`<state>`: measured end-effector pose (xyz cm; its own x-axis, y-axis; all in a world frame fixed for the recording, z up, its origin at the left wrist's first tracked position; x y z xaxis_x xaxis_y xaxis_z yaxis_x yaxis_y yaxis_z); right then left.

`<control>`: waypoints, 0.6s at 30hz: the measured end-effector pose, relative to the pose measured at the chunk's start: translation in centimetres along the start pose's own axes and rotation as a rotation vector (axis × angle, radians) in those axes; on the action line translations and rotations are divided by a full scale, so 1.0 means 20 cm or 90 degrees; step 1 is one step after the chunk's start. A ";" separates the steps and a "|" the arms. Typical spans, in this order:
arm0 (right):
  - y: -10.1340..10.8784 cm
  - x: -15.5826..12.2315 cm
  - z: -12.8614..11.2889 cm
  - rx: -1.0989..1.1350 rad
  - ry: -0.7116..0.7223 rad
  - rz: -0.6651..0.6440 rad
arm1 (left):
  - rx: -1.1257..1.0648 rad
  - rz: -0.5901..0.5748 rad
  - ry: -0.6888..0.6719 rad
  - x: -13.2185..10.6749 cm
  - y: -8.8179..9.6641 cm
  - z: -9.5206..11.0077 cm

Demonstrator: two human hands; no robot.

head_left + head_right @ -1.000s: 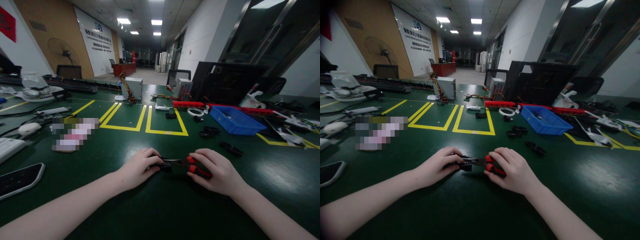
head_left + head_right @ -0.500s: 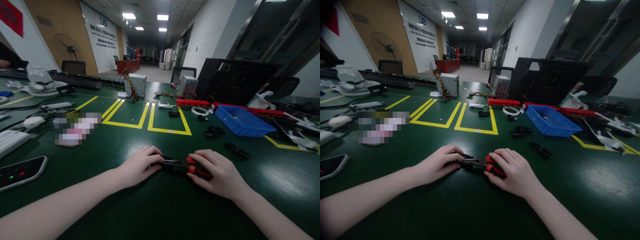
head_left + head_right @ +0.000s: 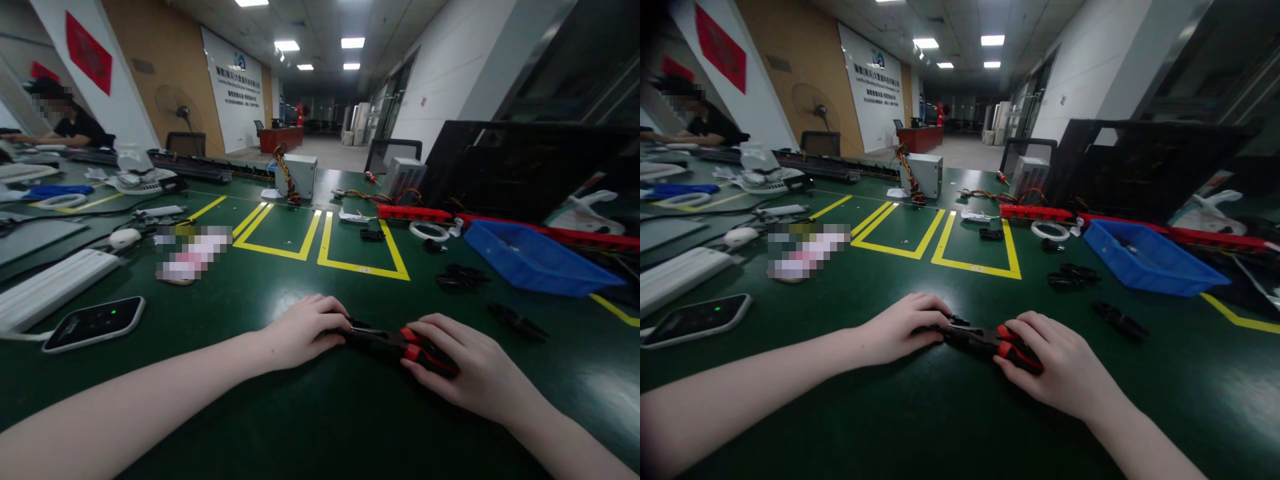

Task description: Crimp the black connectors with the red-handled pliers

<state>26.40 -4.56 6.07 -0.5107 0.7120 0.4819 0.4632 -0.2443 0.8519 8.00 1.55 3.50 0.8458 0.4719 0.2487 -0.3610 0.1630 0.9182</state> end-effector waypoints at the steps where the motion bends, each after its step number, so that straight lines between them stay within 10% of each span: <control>1: 0.00 0.00 0.00 -0.002 0.004 0.002 | -0.001 0.003 -0.004 0.00 0.00 0.00; 18: -0.01 -0.01 0.05 0.001 0.033 0.015 | -0.019 0.036 -0.026 0.00 0.03 -0.01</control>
<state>27.09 -4.05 5.60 -0.5365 0.6710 0.5118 0.4767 -0.2594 0.8399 7.75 1.83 4.02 0.8390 0.4450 0.3130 -0.4199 0.1637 0.8927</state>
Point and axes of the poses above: each hand's wrist, its own x-axis towards the middle knuckle, its own y-axis out of the back of the hand, z = x × y, the point moved 8 cm from there along x, towards the middle knuckle, and after that the axes turned 12 degrees about x, right-handed, at the moved point
